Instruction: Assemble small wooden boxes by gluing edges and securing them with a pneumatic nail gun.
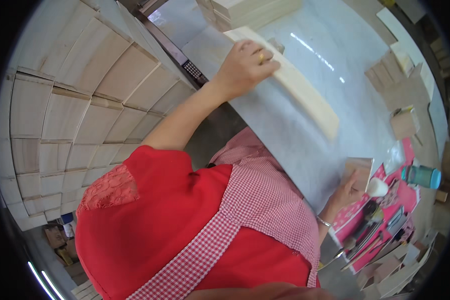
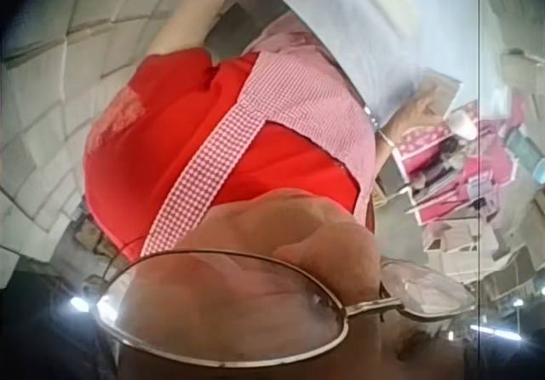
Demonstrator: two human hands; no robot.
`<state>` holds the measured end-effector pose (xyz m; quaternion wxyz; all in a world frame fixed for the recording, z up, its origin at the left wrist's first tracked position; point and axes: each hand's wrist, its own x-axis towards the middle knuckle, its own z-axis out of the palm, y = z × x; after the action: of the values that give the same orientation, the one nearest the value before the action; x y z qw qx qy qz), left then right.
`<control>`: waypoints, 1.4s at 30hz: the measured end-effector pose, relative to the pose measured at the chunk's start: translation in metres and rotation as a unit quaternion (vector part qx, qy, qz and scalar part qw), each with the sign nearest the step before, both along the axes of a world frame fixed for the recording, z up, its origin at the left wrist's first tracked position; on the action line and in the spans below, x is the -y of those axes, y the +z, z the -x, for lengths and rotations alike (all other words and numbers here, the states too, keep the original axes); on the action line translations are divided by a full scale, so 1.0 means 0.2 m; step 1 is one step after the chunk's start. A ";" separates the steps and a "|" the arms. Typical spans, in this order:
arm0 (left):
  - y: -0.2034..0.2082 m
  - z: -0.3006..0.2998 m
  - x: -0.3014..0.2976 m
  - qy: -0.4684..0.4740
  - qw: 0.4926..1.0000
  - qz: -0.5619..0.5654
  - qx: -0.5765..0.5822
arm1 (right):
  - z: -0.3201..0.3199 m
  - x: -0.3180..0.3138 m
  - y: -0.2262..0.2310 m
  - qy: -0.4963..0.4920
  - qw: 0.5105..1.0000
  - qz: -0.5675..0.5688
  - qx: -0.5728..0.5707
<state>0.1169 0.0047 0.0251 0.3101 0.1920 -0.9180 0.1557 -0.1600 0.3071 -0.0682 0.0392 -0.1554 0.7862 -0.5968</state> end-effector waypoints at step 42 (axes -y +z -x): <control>-0.24 0.66 -0.53 -0.230 0.664 -0.710 0.032 | -0.26 0.07 0.06 0.256 0.962 -0.056 0.084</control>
<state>-0.0151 0.1109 -0.0235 0.0764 0.1314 -0.7743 -0.6142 -0.1081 0.2924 -0.0557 0.2648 -0.2982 0.7465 -0.5327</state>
